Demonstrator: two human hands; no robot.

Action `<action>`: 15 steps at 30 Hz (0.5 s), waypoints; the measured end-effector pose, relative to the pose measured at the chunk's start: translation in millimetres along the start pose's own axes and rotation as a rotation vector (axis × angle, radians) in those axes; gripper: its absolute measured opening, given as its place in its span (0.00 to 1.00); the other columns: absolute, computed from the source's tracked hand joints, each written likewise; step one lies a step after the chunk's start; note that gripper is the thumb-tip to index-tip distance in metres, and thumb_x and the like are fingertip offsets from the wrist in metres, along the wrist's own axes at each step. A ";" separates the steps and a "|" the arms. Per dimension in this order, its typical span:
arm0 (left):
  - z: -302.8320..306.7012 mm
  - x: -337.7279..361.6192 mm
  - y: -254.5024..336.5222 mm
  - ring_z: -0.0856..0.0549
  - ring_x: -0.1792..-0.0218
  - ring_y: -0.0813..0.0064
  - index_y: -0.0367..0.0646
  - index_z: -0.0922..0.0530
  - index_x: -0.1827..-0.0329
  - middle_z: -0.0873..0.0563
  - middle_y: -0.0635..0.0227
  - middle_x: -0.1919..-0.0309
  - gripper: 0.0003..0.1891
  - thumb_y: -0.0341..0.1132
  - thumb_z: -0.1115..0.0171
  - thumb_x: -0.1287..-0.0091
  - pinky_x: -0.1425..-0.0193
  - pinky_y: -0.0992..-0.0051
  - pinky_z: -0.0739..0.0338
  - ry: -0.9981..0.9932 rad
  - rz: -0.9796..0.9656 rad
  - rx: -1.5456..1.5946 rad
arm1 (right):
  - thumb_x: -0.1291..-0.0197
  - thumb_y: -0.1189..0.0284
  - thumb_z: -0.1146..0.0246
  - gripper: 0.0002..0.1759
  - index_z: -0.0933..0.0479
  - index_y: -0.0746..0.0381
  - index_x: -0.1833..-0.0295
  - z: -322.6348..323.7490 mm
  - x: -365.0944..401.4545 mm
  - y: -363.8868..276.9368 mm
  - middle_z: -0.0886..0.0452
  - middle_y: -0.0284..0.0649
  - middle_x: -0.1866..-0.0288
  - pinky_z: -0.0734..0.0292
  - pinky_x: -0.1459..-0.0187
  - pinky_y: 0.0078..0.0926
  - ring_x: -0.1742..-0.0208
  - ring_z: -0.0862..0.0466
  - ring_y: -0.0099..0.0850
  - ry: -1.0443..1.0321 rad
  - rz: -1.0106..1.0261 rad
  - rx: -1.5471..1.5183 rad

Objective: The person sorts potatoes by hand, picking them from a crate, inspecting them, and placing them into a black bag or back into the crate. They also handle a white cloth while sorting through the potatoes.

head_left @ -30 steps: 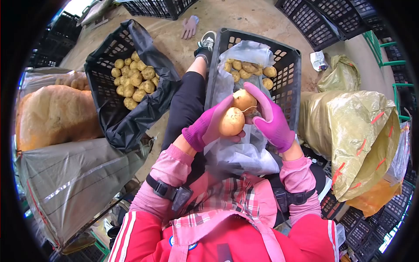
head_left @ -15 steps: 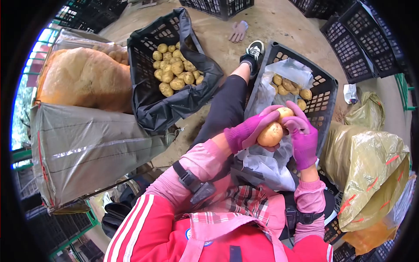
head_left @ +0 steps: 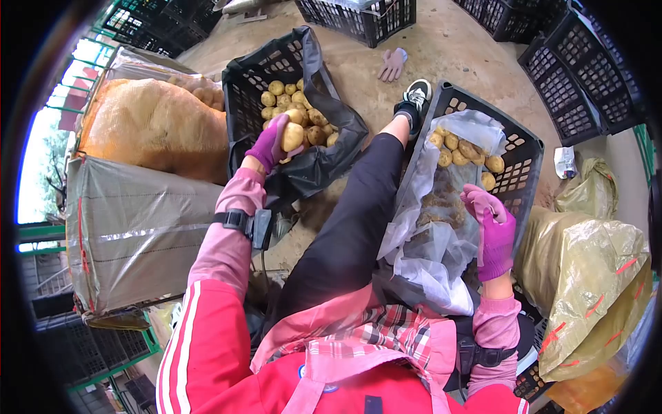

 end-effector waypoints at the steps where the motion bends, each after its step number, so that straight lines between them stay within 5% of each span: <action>1: -26.7 1.5 -22.0 0.21 0.42 0.57 0.40 0.42 0.29 0.25 0.53 0.40 0.45 0.35 0.22 0.46 0.38 0.64 0.25 -0.174 0.137 0.200 | 0.31 0.58 0.39 0.21 0.20 0.69 0.51 -3.1 -0.3 1.6 0.17 0.47 0.45 0.24 0.39 0.33 0.47 0.17 0.32 -0.006 -0.018 0.012; 2: -51.3 5.6 -41.8 0.24 0.40 0.58 0.40 0.42 0.28 0.27 0.55 0.38 0.42 0.35 0.25 0.42 0.35 0.64 0.28 -0.324 0.306 0.372 | 0.31 0.58 0.38 0.22 0.20 0.69 0.50 -5.2 -0.5 7.8 0.17 0.46 0.44 0.23 0.43 0.28 0.48 0.17 0.31 -0.030 -0.044 -0.019; 4: -84.4 -11.1 -46.6 0.27 0.36 0.55 0.37 0.37 0.30 0.28 0.53 0.35 0.37 0.43 0.31 0.37 0.31 0.65 0.32 -0.319 0.494 0.555 | 0.31 0.59 0.38 0.21 0.19 0.69 0.51 -11.8 -2.5 12.9 0.17 0.44 0.45 0.24 0.46 0.25 0.49 0.17 0.29 -0.095 -0.024 0.053; 7: -85.9 -49.6 -16.9 0.31 0.31 0.51 0.34 0.33 0.31 0.30 0.50 0.32 0.37 0.52 0.35 0.34 0.27 0.64 0.37 0.231 0.656 0.564 | 0.32 0.67 0.39 0.15 0.18 0.68 0.51 -17.8 4.1 28.0 0.14 0.39 0.51 0.24 0.48 0.22 0.52 0.17 0.24 -0.162 -0.212 0.218; 8: -79.3 -60.4 6.0 0.34 0.29 0.49 0.40 0.28 0.33 0.31 0.50 0.31 0.35 0.52 0.32 0.38 0.26 0.60 0.39 0.308 0.469 0.363 | 0.33 0.67 0.38 0.15 0.18 0.68 0.51 -19.9 6.7 47.4 0.14 0.39 0.51 0.23 0.48 0.23 0.52 0.16 0.25 -0.202 -0.278 0.233; 11: -68.1 -85.7 67.3 0.35 0.28 0.48 0.47 0.25 0.34 0.31 0.47 0.30 0.30 0.46 0.30 0.39 0.25 0.56 0.41 -0.039 0.211 0.154 | 0.37 0.64 0.36 0.19 0.19 0.66 0.47 -26.7 12.0 110.8 0.15 0.44 0.48 0.23 0.46 0.28 0.49 0.15 0.33 -0.396 -0.506 0.530; 12: -69.5 -80.9 76.3 0.35 0.28 0.48 0.50 0.19 0.44 0.27 0.55 0.33 0.21 0.43 0.31 0.39 0.26 0.52 0.41 -0.020 0.194 0.135 | 0.39 0.63 0.35 0.22 0.20 0.66 0.45 -24.8 12.4 134.5 0.15 0.46 0.46 0.23 0.44 0.30 0.47 0.15 0.36 -0.472 -0.586 0.672; 15: -74.0 -74.7 104.6 0.34 0.29 0.48 0.48 0.18 0.53 0.22 0.63 0.38 0.13 0.39 0.32 0.40 0.26 0.52 0.41 -0.168 -0.016 0.026 | 0.41 0.62 0.33 0.28 0.24 0.65 0.38 4.6 -17.3 183.8 0.18 0.46 0.41 0.24 0.43 0.28 0.44 0.17 0.33 -0.194 -0.462 0.784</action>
Point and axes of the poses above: each hand's wrist, its own x-axis away from the middle knuckle, its own z-axis out of the back of the hand, y = z × x, the point moved 8 cm from there along -x, towards the middle knuckle
